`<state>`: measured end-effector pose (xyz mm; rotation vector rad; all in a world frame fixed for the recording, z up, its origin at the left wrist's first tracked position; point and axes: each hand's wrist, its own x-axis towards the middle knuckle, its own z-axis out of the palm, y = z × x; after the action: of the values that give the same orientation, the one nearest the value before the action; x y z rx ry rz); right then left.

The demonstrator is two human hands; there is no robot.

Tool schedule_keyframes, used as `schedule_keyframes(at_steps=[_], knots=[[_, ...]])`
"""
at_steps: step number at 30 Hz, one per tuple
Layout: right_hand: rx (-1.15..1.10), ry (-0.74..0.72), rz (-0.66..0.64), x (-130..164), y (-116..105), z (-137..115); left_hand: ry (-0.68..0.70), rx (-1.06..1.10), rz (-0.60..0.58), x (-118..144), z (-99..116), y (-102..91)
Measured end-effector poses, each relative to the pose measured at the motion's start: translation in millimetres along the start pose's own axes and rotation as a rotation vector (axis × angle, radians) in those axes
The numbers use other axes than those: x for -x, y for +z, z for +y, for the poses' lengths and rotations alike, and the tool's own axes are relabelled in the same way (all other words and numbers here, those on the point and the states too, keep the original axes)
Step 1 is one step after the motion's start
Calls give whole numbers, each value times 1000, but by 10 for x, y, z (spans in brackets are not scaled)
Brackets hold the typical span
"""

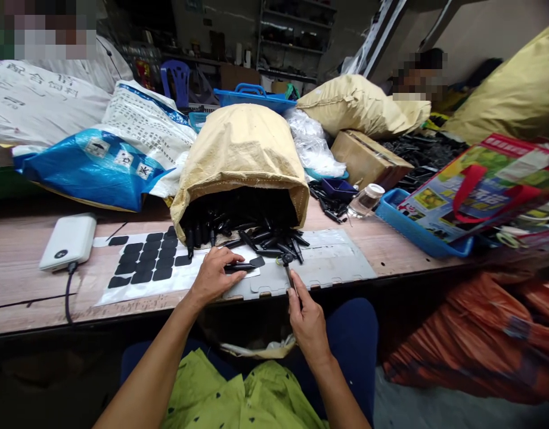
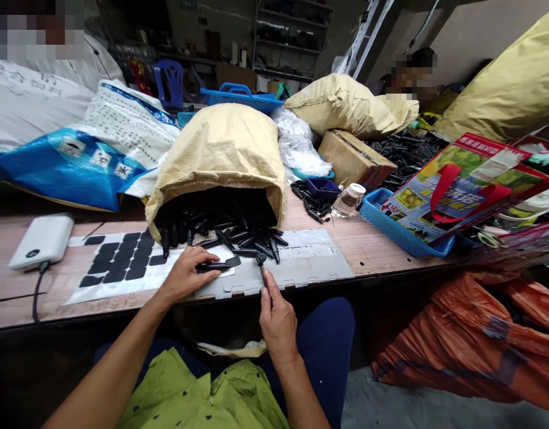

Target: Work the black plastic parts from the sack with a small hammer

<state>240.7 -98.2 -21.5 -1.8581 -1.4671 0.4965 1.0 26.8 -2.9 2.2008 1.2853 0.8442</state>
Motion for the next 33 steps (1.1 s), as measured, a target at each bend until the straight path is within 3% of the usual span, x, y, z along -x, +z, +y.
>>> schedule_keyframes(at_steps=[5, 10, 19, 25, 33], knots=[[-82, -21, 11, 5, -29, -47, -35, -1, -18, -8, -10, 6], [-158, -66, -15, 79, -26, -257, -49, -13, -36, -19, -3, 10], [-139, -294, -95, 74, 134, -615, -76, 40, -68, -29, -26, 0], [-10, -309, -128, 59, 190, -642, -68, 44, -59, -29, -18, -1], [-49, -271, -91, 61, 132, -575, -78, 40, -50, -34, -45, 26]])
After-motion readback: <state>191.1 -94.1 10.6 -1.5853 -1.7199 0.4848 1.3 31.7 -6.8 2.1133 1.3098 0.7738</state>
